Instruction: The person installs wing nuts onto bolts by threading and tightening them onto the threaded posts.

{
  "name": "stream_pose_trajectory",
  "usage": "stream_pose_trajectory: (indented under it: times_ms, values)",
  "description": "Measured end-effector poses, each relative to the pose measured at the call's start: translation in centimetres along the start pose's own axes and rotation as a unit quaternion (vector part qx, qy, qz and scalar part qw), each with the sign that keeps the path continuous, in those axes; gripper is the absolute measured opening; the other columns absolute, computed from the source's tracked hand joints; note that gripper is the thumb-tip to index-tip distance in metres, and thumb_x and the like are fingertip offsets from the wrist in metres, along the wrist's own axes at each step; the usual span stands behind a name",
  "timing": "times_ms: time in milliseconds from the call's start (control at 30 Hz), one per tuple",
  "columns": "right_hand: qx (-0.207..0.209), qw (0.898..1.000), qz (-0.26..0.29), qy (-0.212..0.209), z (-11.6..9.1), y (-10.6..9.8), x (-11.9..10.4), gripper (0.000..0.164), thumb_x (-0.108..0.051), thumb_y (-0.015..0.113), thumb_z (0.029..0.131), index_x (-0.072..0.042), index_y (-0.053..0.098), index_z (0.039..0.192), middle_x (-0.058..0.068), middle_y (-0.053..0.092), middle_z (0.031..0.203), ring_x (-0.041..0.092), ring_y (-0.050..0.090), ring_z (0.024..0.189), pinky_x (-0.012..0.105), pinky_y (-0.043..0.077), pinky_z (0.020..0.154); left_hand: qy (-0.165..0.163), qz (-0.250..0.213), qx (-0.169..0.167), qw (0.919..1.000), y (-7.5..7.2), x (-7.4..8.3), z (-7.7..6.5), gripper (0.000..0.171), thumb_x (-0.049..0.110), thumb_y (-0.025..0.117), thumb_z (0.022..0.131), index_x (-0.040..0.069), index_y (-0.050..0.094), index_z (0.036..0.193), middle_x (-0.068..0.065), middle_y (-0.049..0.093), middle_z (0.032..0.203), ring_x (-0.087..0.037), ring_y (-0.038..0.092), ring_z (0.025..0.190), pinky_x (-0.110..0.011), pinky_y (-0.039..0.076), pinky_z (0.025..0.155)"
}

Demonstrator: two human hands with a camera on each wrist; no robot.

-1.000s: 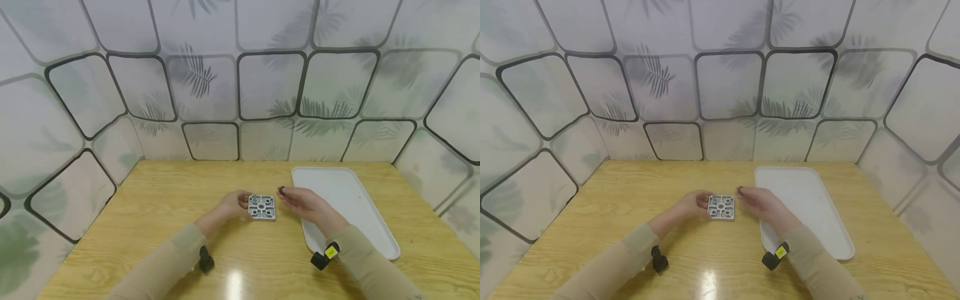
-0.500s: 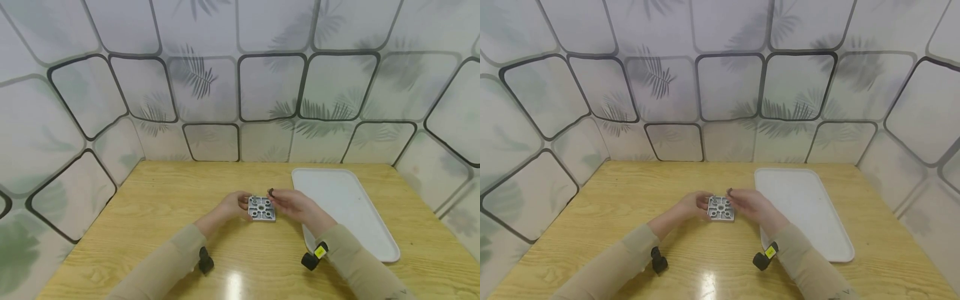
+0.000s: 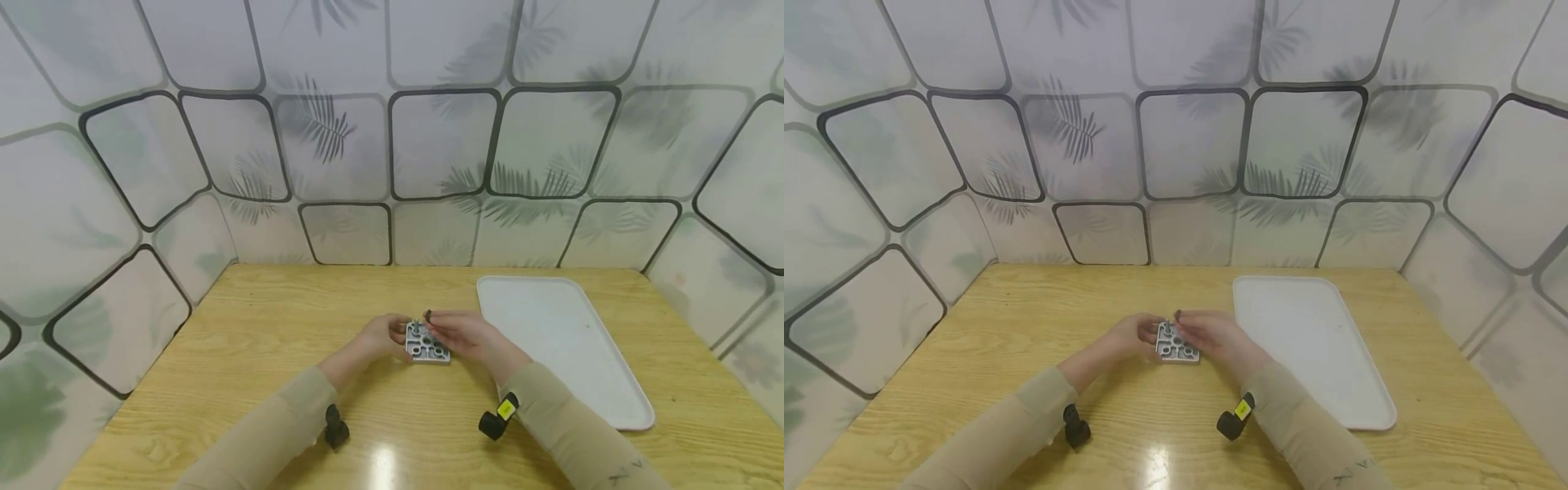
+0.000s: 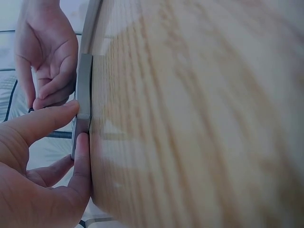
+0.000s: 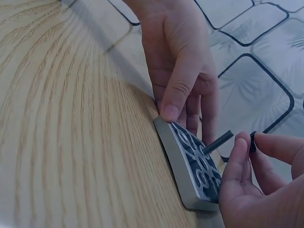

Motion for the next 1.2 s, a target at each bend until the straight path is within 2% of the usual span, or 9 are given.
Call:
stream_pose_trajectory:
  times_ms: [133, 300, 533, 600, 800, 867, 967, 1067, 1200]
  values:
    - [0.008, 1.000, -0.003, 0.006, 0.1, 0.3, 0.2, 0.046, 0.004, 0.050, 0.108, 0.015, 0.041, 0.152, -0.003, 0.078, 0.091, 0.003, 0.074, 0.086, 0.015, 0.060, 0.082, -0.002, 0.003, -0.004, 1.0000, 0.1, 0.1, -0.3, 0.080, -0.006, 0.087, 0.077, 0.000, 0.055, 0.150, -0.018, 0.065, 0.136, -0.024, 0.066, 0.114, -0.039, 0.055, 0.107]
    - [0.017, 1.000, -0.006, 0.006, 0.0, 0.7, 0.0, 0.050, 0.003, 0.053, 0.108, 0.015, 0.039, 0.155, -0.001, 0.078, 0.097, 0.004, 0.074, 0.088, 0.016, 0.061, 0.085, -0.003, -0.002, -0.003, 1.0000, 0.1, -0.1, -0.2, 0.082, -0.005, 0.088, 0.077, 0.001, 0.054, 0.151, -0.018, 0.066, 0.137, -0.027, 0.066, 0.117, -0.044, 0.054, 0.110]
    - [0.034, 0.999, -0.016, 0.007, 0.2, 0.9, 0.2, 0.050, 0.003, 0.056, 0.107, 0.013, 0.043, 0.154, 0.013, 0.076, 0.125, 0.005, 0.073, 0.092, 0.017, 0.060, 0.089, 0.000, -0.001, -0.003, 1.0000, 0.2, -0.2, -0.1, 0.082, -0.005, 0.089, 0.077, 0.002, 0.055, 0.151, -0.017, 0.066, 0.136, -0.026, 0.066, 0.116, -0.044, 0.054, 0.109]
    - [0.044, 0.999, -0.021, 0.001, 0.3, 0.9, 0.1, 0.049, 0.003, 0.057, 0.106, 0.013, 0.045, 0.152, 0.014, 0.075, 0.128, 0.005, 0.073, 0.092, 0.017, 0.060, 0.088, 0.002, -0.002, -0.004, 1.0000, 0.2, -0.1, -0.2, 0.082, -0.005, 0.089, 0.077, 0.002, 0.054, 0.151, -0.017, 0.066, 0.136, -0.026, 0.066, 0.116, -0.043, 0.055, 0.107]
    - [0.068, 0.996, -0.049, -0.023, 0.4, 0.5, -0.3, 0.045, 0.005, 0.057, 0.105, 0.015, 0.049, 0.148, -0.001, 0.077, 0.099, 0.003, 0.071, 0.087, 0.015, 0.060, 0.083, 0.002, -0.007, -0.005, 1.0000, 0.2, -0.3, 0.0, 0.082, -0.006, 0.088, 0.077, 0.001, 0.054, 0.151, -0.018, 0.065, 0.135, -0.026, 0.066, 0.114, -0.040, 0.057, 0.103]
    - [0.070, 0.996, -0.054, -0.024, 0.5, 0.5, -0.3, 0.045, 0.004, 0.058, 0.105, 0.015, 0.049, 0.148, -0.001, 0.076, 0.098, 0.003, 0.070, 0.087, 0.015, 0.060, 0.083, 0.001, -0.009, -0.005, 0.9999, 0.2, -0.3, 0.0, 0.082, -0.006, 0.088, 0.077, 0.001, 0.054, 0.151, -0.018, 0.065, 0.135, -0.026, 0.065, 0.114, -0.040, 0.056, 0.104]
    - [0.074, 0.995, -0.065, -0.026, 0.8, 0.4, -0.4, 0.045, 0.004, 0.059, 0.105, 0.014, 0.050, 0.148, 0.001, 0.077, 0.104, 0.003, 0.070, 0.087, 0.015, 0.060, 0.084, 0.001, -0.014, -0.006, 0.9999, 0.1, -0.3, 0.1, 0.082, -0.007, 0.087, 0.077, 0.001, 0.054, 0.151, -0.018, 0.065, 0.135, -0.026, 0.065, 0.114, -0.041, 0.056, 0.105]
    - [0.074, 0.993, -0.082, -0.033, 1.0, 0.4, -0.5, 0.045, 0.003, 0.060, 0.104, 0.015, 0.051, 0.147, 0.012, 0.076, 0.120, 0.002, 0.069, 0.089, 0.015, 0.060, 0.084, 0.002, -0.018, -0.007, 0.9998, 0.1, -0.2, 0.1, 0.082, -0.008, 0.087, 0.077, 0.001, 0.054, 0.151, -0.018, 0.065, 0.135, -0.026, 0.066, 0.114, -0.041, 0.056, 0.106]
    - [0.078, 0.990, -0.111, -0.040, 1.1, 0.4, -0.5, 0.043, 0.001, 0.061, 0.104, 0.014, 0.055, 0.145, 0.025, 0.065, 0.144, 0.003, 0.069, 0.092, 0.016, 0.060, 0.086, 0.001, -0.018, -0.007, 0.9998, 0.1, -0.2, 0.1, 0.081, -0.007, 0.087, 0.077, 0.001, 0.054, 0.151, -0.018, 0.065, 0.135, -0.026, 0.065, 0.114, -0.042, 0.055, 0.107]
Point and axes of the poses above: each hand's wrist, its own z-axis towards the middle knuckle, its own y-axis out of the palm, x = y × z, the point moved 9 cm from there along z, towards the middle knuckle
